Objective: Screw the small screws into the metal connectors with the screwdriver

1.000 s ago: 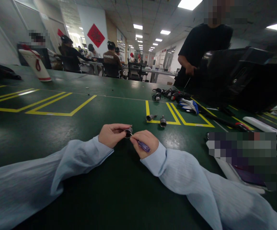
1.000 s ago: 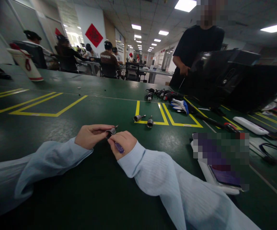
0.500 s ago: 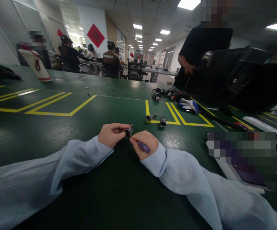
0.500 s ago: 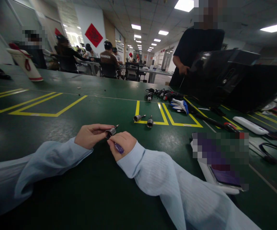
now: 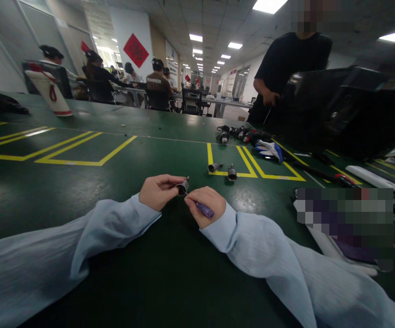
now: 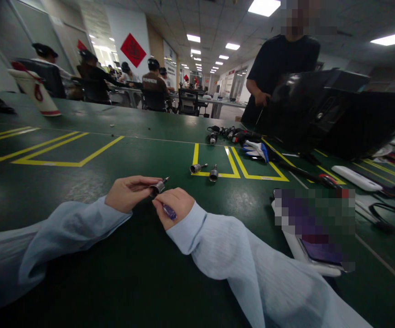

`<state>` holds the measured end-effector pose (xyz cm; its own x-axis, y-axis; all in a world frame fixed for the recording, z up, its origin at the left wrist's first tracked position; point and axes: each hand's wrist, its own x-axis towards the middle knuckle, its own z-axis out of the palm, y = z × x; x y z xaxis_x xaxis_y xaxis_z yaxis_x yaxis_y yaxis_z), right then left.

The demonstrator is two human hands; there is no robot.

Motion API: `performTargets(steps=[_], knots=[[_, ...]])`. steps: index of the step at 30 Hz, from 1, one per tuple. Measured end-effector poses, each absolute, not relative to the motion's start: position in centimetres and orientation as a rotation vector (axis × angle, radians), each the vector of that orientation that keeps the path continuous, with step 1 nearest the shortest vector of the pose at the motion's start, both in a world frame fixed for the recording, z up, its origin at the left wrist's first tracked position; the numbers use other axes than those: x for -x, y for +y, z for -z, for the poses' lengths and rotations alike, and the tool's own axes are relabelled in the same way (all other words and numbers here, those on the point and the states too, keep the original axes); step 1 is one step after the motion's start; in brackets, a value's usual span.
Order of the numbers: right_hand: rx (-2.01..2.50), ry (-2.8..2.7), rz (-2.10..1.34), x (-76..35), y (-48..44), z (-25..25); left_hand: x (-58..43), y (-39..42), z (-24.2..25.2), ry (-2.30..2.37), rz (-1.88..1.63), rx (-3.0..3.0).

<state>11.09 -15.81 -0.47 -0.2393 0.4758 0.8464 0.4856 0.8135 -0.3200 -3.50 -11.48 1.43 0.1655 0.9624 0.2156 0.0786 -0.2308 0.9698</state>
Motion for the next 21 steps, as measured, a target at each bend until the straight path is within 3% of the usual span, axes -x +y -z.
performTargets(steps=[21], knots=[[0.727,-1.911,0.032,-11.08,-16.11,0.15,3.39,-11.51,-1.8,1.051,-1.193,-1.458]])
